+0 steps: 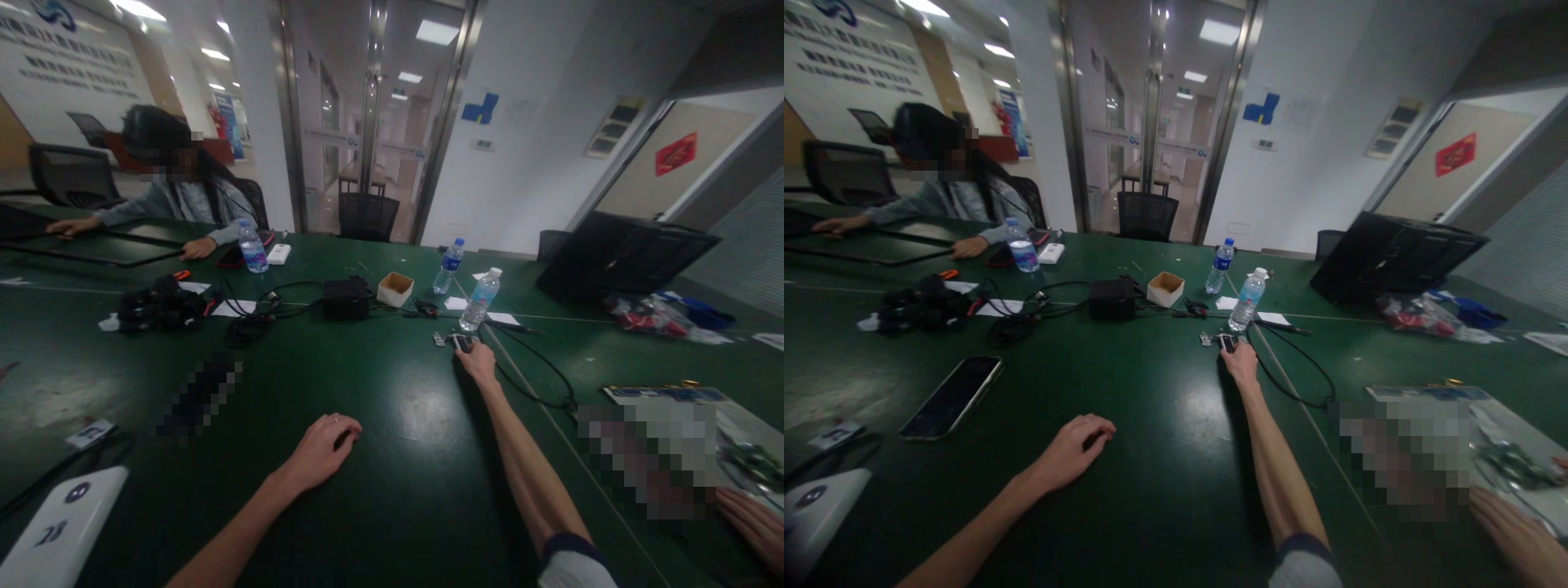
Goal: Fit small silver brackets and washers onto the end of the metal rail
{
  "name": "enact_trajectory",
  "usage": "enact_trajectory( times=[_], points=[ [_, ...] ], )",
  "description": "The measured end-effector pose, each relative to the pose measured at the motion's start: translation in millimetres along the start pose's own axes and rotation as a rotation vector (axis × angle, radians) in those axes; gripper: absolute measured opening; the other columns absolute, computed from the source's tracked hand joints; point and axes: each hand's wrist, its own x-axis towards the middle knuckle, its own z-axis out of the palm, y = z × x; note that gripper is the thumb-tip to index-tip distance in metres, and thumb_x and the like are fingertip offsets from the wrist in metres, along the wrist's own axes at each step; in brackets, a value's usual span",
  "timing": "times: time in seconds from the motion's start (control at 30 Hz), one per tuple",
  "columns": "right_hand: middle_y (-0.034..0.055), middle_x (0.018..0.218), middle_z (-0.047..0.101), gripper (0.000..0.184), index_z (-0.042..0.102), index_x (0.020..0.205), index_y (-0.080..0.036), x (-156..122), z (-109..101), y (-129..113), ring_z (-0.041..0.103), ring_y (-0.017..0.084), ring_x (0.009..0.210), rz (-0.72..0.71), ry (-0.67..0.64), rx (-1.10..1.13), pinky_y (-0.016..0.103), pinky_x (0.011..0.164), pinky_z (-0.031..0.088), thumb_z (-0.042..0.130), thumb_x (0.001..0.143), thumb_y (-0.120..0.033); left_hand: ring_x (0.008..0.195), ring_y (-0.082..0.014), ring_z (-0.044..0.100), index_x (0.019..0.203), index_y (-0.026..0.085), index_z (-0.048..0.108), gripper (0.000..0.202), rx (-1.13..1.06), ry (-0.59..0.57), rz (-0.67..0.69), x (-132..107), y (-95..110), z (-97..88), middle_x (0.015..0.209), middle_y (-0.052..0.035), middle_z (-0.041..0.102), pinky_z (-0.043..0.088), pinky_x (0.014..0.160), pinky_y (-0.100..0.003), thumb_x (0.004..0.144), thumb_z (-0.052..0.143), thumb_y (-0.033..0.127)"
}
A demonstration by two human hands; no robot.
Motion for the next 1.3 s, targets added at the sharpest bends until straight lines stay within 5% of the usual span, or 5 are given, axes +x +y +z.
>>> enact_trajectory(
  times=[0.27, 0.53, 0.83, 1.07, 1.3],
  points=[
    [0.0165, 0.110, 0.056, 0.032, 0.056, 0.105, -0.012, -6, -4, 0, 0.057, 0.027, 0.099, -0.017, 0.143, 0.063, 0.032, 0.082, 0.043, 0.062, 0.077, -0.027, 0.094, -0.0181, 0.061, 0.108, 0.022, 0.062, 0.023, -0.011, 0.006, 0.005, 0, 3, -1.2, 0.104, -0.0009, 0.066, 0.049, 0.088, -0.035, 0.093, 0.044, 0.018],
    [0.0146, 0.113, 0.056, 0.030, 0.057, 0.102, -0.014, -8, -15, 5, 0.054, 0.028, 0.105, 0.001, 0.147, 0.264, 0.034, 0.088, 0.041, 0.063, 0.073, -0.021, 0.094, -0.0183, 0.061, 0.105, 0.022, 0.062, 0.023, 0.000, 0.011, -0.001, 0, 5, -2.4, 0.102, -0.0014, 0.067, 0.049, 0.088, -0.035, 0.092, 0.044, 0.017],
    [0.0057, 0.060, 0.062, 0.025, 0.064, 0.084, -0.010, -3, -20, 13, 0.061, 0.017, 0.055, 0.294, -0.147, 0.753, 0.025, 0.051, 0.050, 0.058, 0.083, -0.035, 0.095, -0.0188, 0.061, 0.106, 0.021, 0.062, 0.024, -0.011, 0.009, -0.007, 1, 4, -1.7, 0.102, -0.0018, 0.067, 0.049, 0.088, -0.035, 0.092, 0.044, 0.017],
    [0.0022, 0.059, 0.059, 0.023, 0.059, 0.082, -0.013, -4, -29, 16, 0.058, 0.012, 0.050, 0.334, -0.275, 0.925, 0.018, 0.045, 0.050, 0.048, 0.091, -0.031, 0.094, -0.0191, 0.061, 0.106, 0.021, 0.062, 0.024, -0.010, 0.026, 0.018, 0, 4, -1.9, 0.101, -0.0022, 0.067, 0.050, 0.087, -0.035, 0.092, 0.043, 0.018],
    [0.0049, 0.061, 0.061, 0.026, 0.060, 0.079, -0.014, -18, -43, 9, 0.060, 0.016, 0.056, 0.228, -0.300, 0.758, 0.024, 0.050, 0.048, 0.051, 0.089, -0.036, 0.094, -0.0194, 0.062, 0.107, 0.020, 0.063, 0.025, -0.017, 0.025, 0.013, 0, 5, -2.9, 0.102, -0.0030, 0.067, 0.050, 0.087, -0.036, 0.091, 0.043, 0.017]
  ],
)
